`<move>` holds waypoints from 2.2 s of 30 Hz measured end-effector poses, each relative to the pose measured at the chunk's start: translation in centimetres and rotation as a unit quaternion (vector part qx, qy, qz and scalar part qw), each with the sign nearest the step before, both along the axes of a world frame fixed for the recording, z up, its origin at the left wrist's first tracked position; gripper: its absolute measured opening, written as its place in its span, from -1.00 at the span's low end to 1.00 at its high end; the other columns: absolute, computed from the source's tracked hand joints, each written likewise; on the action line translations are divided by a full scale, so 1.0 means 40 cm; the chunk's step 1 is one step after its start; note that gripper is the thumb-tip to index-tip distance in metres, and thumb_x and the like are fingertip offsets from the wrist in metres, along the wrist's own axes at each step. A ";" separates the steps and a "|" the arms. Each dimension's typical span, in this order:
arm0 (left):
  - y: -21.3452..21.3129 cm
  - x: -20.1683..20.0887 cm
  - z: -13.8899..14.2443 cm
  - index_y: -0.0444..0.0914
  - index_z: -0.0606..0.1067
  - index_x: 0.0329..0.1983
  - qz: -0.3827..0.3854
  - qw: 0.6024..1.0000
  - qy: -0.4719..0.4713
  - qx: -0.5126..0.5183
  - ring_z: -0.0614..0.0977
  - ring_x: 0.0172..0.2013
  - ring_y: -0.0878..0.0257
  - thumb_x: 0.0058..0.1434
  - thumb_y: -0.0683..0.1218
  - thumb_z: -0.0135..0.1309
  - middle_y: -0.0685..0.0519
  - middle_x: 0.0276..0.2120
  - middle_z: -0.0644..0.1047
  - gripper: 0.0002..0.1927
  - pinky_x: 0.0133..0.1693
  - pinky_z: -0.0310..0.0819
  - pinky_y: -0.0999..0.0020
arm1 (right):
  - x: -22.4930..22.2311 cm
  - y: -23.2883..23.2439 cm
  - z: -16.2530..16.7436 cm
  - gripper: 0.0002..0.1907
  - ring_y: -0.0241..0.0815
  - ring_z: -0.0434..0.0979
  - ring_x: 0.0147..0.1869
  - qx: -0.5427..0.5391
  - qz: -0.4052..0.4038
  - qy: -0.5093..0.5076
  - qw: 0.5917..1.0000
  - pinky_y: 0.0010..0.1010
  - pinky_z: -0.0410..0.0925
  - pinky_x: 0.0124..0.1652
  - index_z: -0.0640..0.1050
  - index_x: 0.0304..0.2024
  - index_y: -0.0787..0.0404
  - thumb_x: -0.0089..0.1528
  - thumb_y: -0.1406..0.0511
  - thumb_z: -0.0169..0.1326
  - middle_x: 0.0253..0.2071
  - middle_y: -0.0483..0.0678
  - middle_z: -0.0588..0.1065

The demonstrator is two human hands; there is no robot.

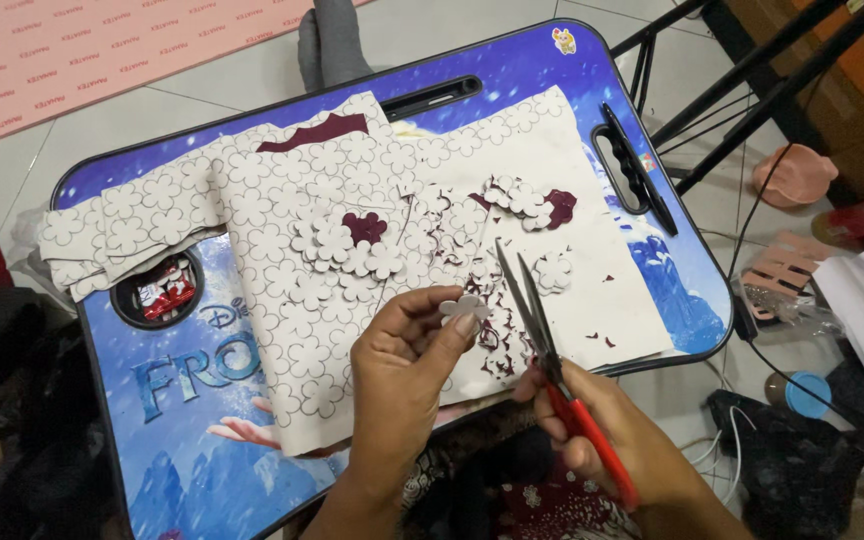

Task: The person sits on the floor with a tray on their lap holding sheets of white felt printed with flower outlines. They use red-handled scissors to cut out small flower shapes one at a time, trimming scraps and setting finished cut flowers onto a pile on the tray.

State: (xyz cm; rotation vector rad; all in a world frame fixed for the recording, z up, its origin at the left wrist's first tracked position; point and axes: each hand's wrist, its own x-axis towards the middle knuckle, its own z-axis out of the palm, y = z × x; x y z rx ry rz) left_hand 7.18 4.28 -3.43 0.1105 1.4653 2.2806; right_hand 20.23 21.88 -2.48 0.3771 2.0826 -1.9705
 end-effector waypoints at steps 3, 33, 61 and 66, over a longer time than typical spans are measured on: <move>0.000 0.005 0.007 -0.44 0.54 0.05 -0.011 1.000 0.022 -0.002 0.70 -0.15 0.32 0.29 -0.27 0.15 -0.08 -0.18 0.69 -0.73 -0.04 0.63 0.46 | -0.010 -0.003 0.008 0.17 -0.34 0.28 -0.42 0.034 0.022 0.003 0.999 -0.48 0.17 -0.45 0.50 0.05 0.29 -0.10 -0.55 -0.04 -0.46 -0.16 0.31; 0.001 0.036 0.104 -0.35 0.56 0.04 -0.005 0.992 0.030 -0.125 0.68 -0.38 0.44 0.20 -0.26 0.20 -0.01 -0.36 0.71 -0.68 -0.35 0.58 0.59 | -0.028 0.008 0.014 0.16 -0.33 0.30 -0.45 0.062 0.074 0.014 0.995 -0.45 0.21 -0.47 0.48 -0.14 0.32 -0.15 -0.59 -0.07 -0.52 -0.17 0.31; -0.008 0.027 0.090 -0.38 0.57 -0.07 -0.010 0.993 0.024 -0.114 0.69 -0.37 0.41 0.19 -0.25 0.24 -0.01 -0.37 0.69 -0.76 -0.30 0.60 0.59 | -0.014 0.019 -0.020 0.00 -0.37 0.29 -0.51 0.056 0.070 0.024 0.996 -0.47 0.16 -0.52 0.46 -0.31 0.19 -0.13 -0.56 -0.01 -0.59 -0.25 0.28; -0.009 0.024 0.080 -0.39 0.56 -0.10 -0.004 0.995 0.012 -0.098 0.71 -0.33 0.39 0.19 -0.26 0.24 -0.03 -0.34 0.70 -0.78 -0.26 0.63 0.56 | -0.012 0.022 -0.027 -0.02 -0.38 0.26 -0.55 0.058 0.065 0.011 0.996 -0.48 0.13 -0.54 0.45 -0.34 0.19 -0.16 -0.55 0.02 -0.62 -0.26 0.27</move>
